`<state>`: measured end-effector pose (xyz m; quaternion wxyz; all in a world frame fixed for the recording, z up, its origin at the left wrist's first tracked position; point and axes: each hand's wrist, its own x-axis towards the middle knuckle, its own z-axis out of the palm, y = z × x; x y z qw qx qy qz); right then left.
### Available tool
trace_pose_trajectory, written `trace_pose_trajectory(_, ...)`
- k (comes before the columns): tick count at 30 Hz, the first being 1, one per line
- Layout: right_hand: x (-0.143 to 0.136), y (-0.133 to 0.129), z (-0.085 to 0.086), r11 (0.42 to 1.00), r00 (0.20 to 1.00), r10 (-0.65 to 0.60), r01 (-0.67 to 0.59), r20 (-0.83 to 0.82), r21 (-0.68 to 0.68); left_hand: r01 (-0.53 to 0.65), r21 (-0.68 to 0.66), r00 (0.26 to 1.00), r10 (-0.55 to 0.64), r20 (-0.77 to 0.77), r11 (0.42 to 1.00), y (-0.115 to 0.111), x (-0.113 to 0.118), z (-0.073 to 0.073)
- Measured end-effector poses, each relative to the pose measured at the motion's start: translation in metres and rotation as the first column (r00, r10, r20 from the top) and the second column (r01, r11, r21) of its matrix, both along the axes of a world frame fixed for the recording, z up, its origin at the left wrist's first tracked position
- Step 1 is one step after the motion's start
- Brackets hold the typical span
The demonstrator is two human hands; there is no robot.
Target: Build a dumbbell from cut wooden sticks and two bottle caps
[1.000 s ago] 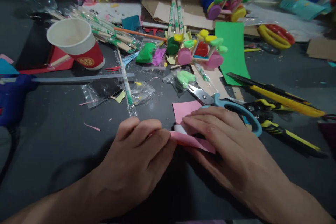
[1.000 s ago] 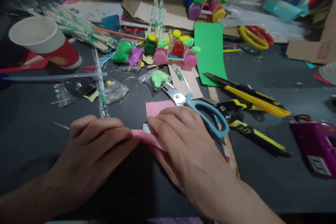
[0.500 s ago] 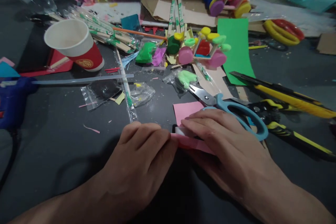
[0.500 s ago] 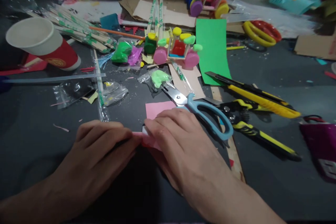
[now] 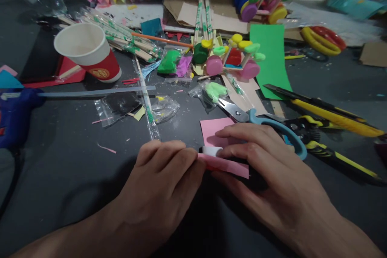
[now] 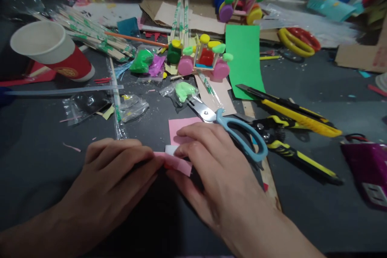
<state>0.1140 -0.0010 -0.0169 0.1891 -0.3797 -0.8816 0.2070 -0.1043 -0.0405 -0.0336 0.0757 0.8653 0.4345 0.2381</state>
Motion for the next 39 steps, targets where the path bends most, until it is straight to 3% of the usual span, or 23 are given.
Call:
trace_pose_trajectory(12,-0.007,0.001,-0.004,0.999,0.998,0.033,-0.034,-0.056,-0.011,0.012,0.023,0.997,-0.01,-0.081,1.0,-0.003,0.001,-0.002)
trace_pose_trajectory(20,-0.004,0.001,-0.005,0.999,0.995,0.039,-0.037,-0.087,0.03,0.023,-0.001,0.999,-0.023,-0.045,1.0,0.0,-0.001,-0.001)
trace_pose_trajectory(30,-0.006,-0.002,-0.009,0.999,0.996,-0.042,0.04,-0.08,-0.018,0.024,0.015,0.999,-0.024,-0.039,1.0,-0.001,0.0,-0.001)
trace_pose_trajectory(35,-0.002,-0.004,-0.013,0.998,0.995,-0.056,0.055,-0.084,-0.012,-0.02,-0.023,0.999,0.021,0.046,1.0,0.001,-0.009,0.006)
trace_pose_trajectory(39,0.0,-0.003,-0.007,0.994,0.987,-0.112,0.11,-0.118,-0.021,-0.157,-0.16,0.943,0.196,0.268,0.975,0.004,-0.024,0.013)
